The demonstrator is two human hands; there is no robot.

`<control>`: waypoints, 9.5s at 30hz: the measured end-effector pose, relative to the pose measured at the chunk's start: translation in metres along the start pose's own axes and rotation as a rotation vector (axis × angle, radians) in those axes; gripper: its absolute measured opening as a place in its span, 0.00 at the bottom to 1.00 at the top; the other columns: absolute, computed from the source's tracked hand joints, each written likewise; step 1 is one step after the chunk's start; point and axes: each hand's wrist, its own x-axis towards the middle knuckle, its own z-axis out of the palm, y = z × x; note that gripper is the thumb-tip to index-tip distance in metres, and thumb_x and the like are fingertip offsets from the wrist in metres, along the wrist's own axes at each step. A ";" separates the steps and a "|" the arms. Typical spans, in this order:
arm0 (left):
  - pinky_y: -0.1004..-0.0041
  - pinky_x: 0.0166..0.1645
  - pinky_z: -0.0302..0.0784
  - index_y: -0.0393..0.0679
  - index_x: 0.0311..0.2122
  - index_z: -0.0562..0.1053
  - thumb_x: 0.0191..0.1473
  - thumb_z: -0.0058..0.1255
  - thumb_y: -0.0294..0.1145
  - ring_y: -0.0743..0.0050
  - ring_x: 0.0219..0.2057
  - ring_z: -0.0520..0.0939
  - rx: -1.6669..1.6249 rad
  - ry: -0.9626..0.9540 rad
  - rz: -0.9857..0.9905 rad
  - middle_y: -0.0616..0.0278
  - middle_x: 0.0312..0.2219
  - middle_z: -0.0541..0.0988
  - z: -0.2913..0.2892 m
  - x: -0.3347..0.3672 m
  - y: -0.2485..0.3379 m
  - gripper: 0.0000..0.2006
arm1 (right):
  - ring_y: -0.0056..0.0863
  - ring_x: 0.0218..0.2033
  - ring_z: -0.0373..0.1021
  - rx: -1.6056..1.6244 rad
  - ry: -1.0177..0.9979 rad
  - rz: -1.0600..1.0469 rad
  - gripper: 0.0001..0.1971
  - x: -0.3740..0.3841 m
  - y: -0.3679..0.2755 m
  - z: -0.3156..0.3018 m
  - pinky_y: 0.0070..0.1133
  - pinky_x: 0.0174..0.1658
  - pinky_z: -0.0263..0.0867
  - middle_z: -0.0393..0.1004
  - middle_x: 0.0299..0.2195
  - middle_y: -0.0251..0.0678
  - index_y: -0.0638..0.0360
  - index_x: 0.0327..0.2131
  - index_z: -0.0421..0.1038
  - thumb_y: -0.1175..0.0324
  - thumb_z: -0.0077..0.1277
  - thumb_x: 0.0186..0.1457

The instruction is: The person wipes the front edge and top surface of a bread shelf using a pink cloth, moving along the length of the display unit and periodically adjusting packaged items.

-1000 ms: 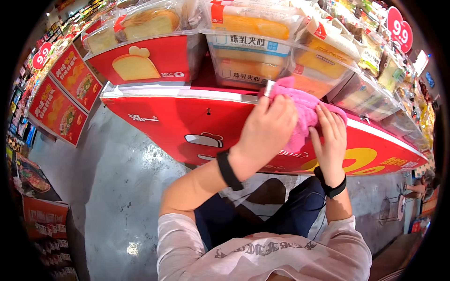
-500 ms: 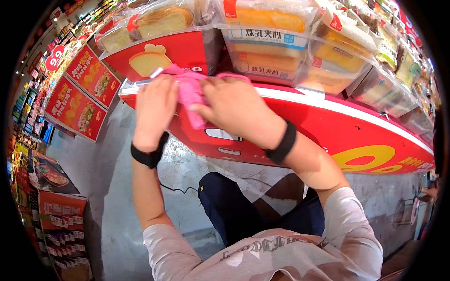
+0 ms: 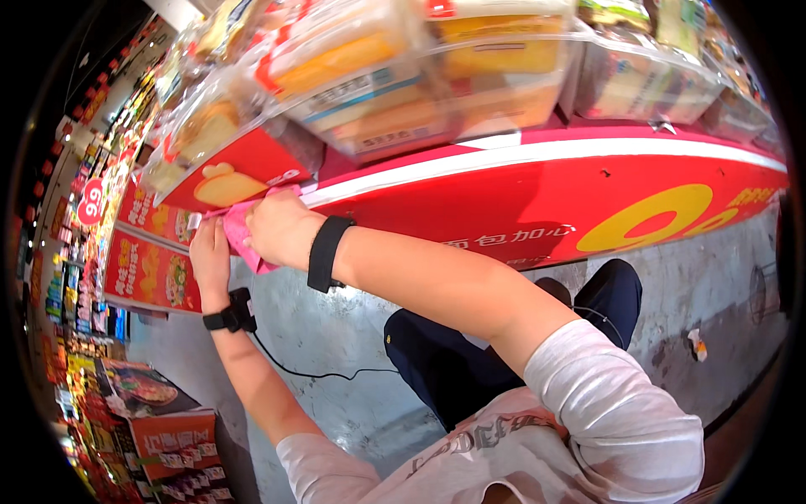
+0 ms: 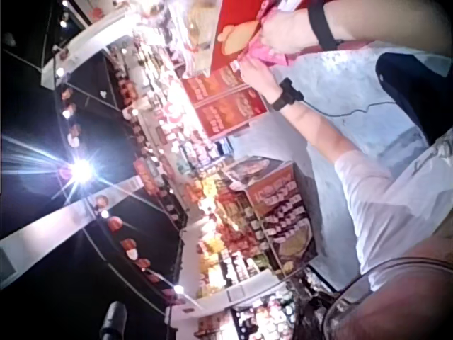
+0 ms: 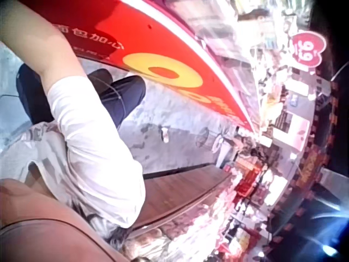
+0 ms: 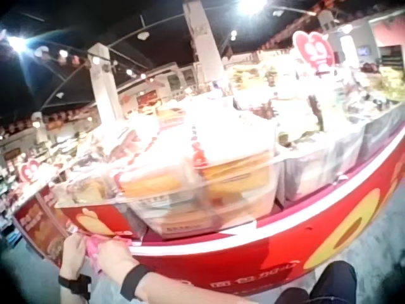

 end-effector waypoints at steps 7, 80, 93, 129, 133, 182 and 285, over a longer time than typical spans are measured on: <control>0.60 0.46 0.71 0.35 0.40 0.75 0.59 0.43 0.34 0.46 0.40 0.78 -0.045 -0.204 0.119 0.46 0.36 0.79 -0.023 0.004 0.109 0.13 | 0.35 0.29 0.77 -0.080 -0.061 -0.058 0.09 -0.074 0.050 -0.055 0.33 0.27 0.69 0.79 0.27 0.39 0.57 0.28 0.78 0.66 0.49 0.47; 0.63 0.47 0.74 0.35 0.47 0.73 0.49 0.54 0.26 0.56 0.42 0.78 -0.167 -0.036 0.972 0.52 0.39 0.78 0.029 0.006 0.439 0.17 | 0.24 0.34 0.71 -0.449 0.687 0.193 0.15 -0.354 0.196 -0.167 0.25 0.41 0.67 0.76 0.35 0.25 0.52 0.35 0.75 0.59 0.59 0.43; 0.71 0.49 0.72 0.46 0.30 0.77 0.42 0.50 0.32 0.71 0.42 0.77 -0.091 0.179 1.498 0.63 0.36 0.79 0.095 -0.065 0.452 0.08 | 0.28 0.39 0.72 -0.415 0.888 -0.007 0.10 -0.391 0.205 -0.114 0.24 0.46 0.66 0.76 0.46 0.25 0.48 0.36 0.72 0.64 0.54 0.47; 0.60 0.50 0.69 0.38 0.56 0.65 0.46 0.65 0.31 0.54 0.47 0.70 -0.513 0.792 0.206 0.47 0.48 0.67 0.152 -0.107 0.428 0.32 | 0.37 0.45 0.70 -0.181 1.012 -0.066 0.13 -0.354 0.145 -0.087 0.32 0.50 0.62 0.76 0.40 0.32 0.53 0.33 0.72 0.73 0.56 0.38; 0.59 0.46 0.75 0.40 0.44 0.69 0.47 0.64 0.29 0.59 0.40 0.73 -0.733 0.998 0.526 0.55 0.38 0.66 0.153 -0.113 0.428 0.20 | 0.30 0.39 0.70 -0.224 1.146 -0.250 0.13 -0.374 0.130 -0.076 0.29 0.42 0.68 0.73 0.35 0.29 0.50 0.34 0.71 0.66 0.59 0.41; 0.58 0.55 0.72 0.56 0.49 0.72 0.52 0.59 0.32 0.48 0.53 0.70 -0.404 1.080 0.576 0.49 0.51 0.71 0.255 -0.099 0.384 0.18 | 0.26 0.48 0.71 -0.354 0.990 -0.098 0.10 -0.358 0.187 0.060 0.29 0.59 0.56 0.77 0.43 0.24 0.42 0.39 0.74 0.65 0.51 0.52; 0.58 0.55 0.67 0.35 0.41 0.75 0.46 0.61 0.35 0.48 0.50 0.73 -0.347 0.884 0.811 0.48 0.48 0.75 0.199 -0.086 0.368 0.18 | 0.33 0.60 0.61 -0.224 1.090 -0.177 0.23 -0.318 0.166 0.032 0.33 0.61 0.55 0.66 0.57 0.39 0.61 0.55 0.65 0.65 0.42 0.56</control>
